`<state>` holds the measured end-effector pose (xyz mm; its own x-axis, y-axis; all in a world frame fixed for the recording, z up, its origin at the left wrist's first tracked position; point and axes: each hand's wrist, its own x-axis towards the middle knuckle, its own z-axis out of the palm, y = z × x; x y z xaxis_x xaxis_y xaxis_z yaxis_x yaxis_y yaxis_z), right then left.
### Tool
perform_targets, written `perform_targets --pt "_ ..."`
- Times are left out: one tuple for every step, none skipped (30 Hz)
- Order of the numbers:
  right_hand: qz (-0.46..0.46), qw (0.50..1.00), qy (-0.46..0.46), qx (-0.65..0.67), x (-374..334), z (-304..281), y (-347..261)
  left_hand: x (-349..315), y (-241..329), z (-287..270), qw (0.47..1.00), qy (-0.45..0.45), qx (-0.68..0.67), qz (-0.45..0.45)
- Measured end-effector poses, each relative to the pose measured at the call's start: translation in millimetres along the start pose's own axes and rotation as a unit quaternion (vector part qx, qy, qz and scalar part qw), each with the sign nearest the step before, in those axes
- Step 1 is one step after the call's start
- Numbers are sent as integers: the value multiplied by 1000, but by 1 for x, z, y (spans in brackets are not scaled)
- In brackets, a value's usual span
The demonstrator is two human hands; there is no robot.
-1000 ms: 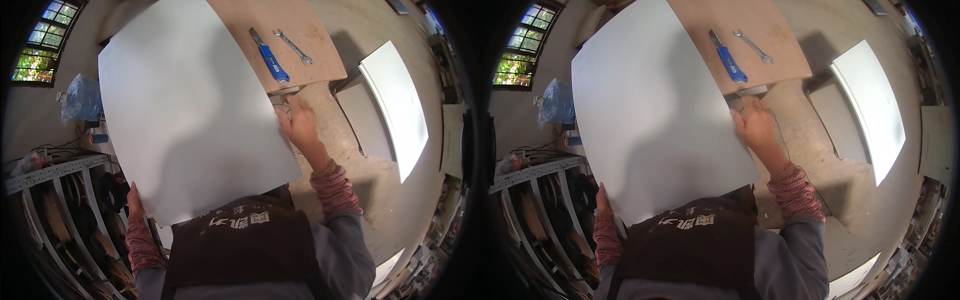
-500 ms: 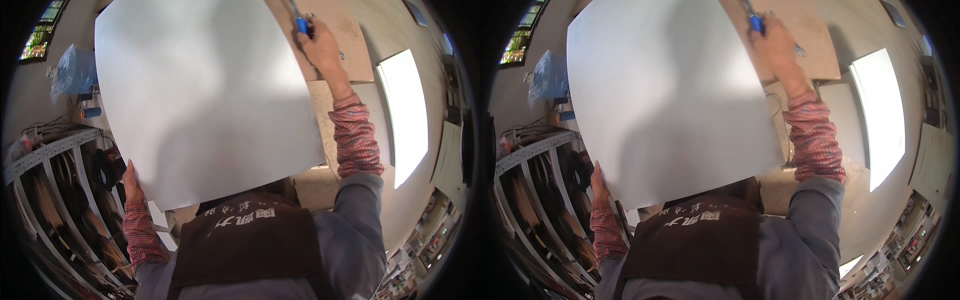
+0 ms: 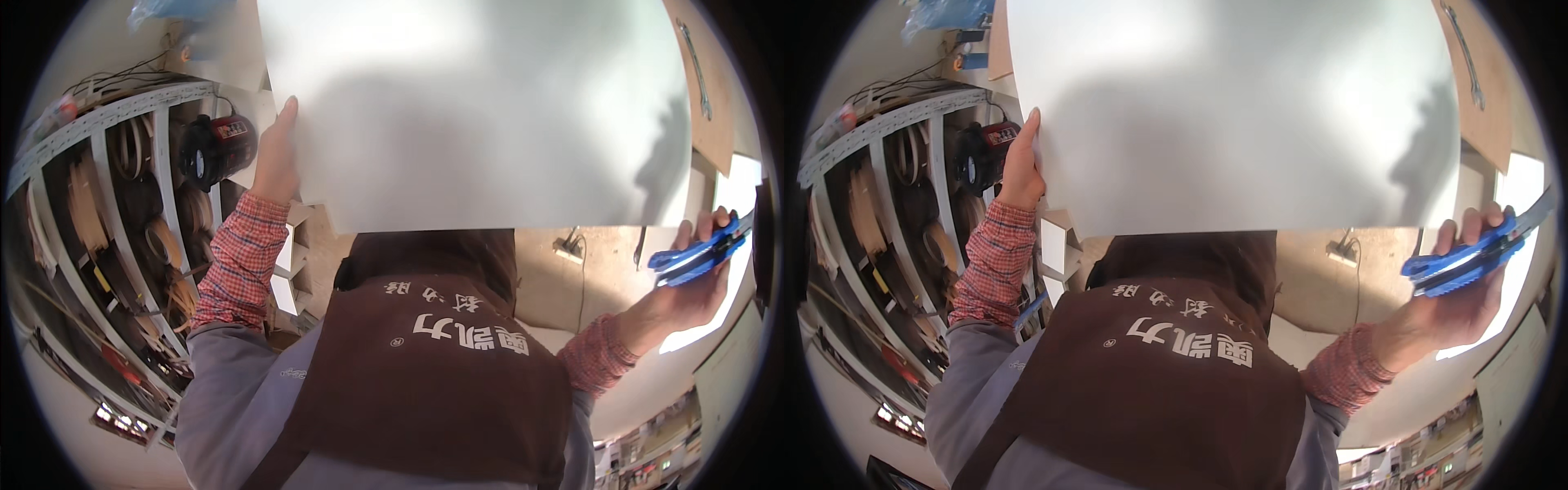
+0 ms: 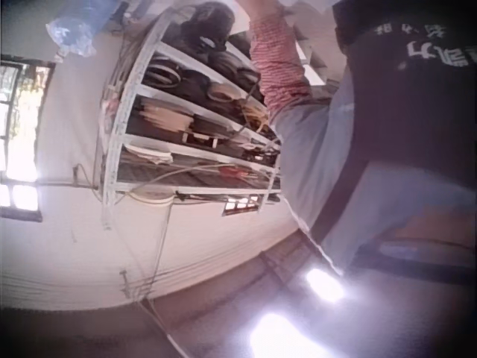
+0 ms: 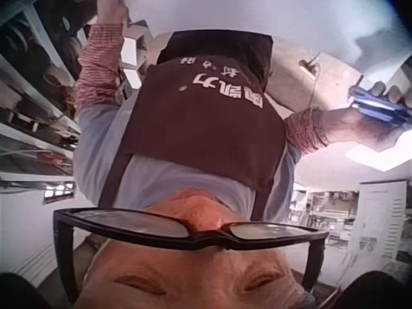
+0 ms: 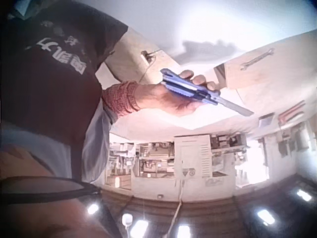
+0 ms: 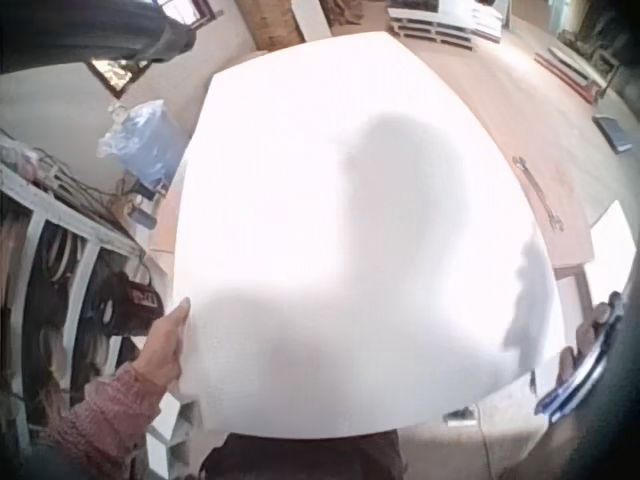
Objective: The person trims the edge of a white sheet using a utility knife and then smooths the cut edge with a wrench. The person repeatedly scores and scrapes the edge to remove excess material.
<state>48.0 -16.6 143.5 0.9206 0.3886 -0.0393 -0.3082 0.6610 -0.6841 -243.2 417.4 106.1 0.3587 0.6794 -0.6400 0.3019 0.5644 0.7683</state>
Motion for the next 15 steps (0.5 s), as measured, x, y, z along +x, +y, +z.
perform_targets --pt "6 1000 -6 1 -12 1 12 3 -2 0 999 -12 -29 -10" --pt "13 1000 -9 1 -24 1 24 6 -8 -3 998 -23 -57 -23" --pt "-3 997 55 -60 -41 15 41 11 -14 -10 998 -54 -17 8" --pt "-8 991 77 -105 -59 30 55 17 -22 -19 995 -88 23 39" --pt "-11 987 97 -130 -77 44 70 21 -26 -31 988 -118 61 75" --pt "-17 982 117 -151 -97 52 85 24 -24 -39 979 -152 100 90" --pt "-14 977 135 -164 -117 56 100 28 -22 -47 967 -185 139 107" --pt "-13 977 158 -142 -137 67 114 27 -13 -48 954 -223 175 96" --pt "-4 976 186 -111 -158 73 131 27 -12 -44 954 -245 158 66" --pt "3 974 213 -79 -181 80 149 27 -11 -48 954 -260 144 31" --pt "26 970 231 -71 -196 95 164 25 -9 -46 966 -247 79 -18" --pt "39 964 255 -60 -212 111 180 26 -6 -41 968 -240 20 -69" --pt "45 959 275 -56 -227 121 198 25 -5 -40 967 -244 22 -72" --pt "56 954 289 -49 -241 128 215 21 -3 -42 963 -259 23 -72" --pt "65 949 306 -44 -254 134 230 18 0 -42 958 -275 27 -77"
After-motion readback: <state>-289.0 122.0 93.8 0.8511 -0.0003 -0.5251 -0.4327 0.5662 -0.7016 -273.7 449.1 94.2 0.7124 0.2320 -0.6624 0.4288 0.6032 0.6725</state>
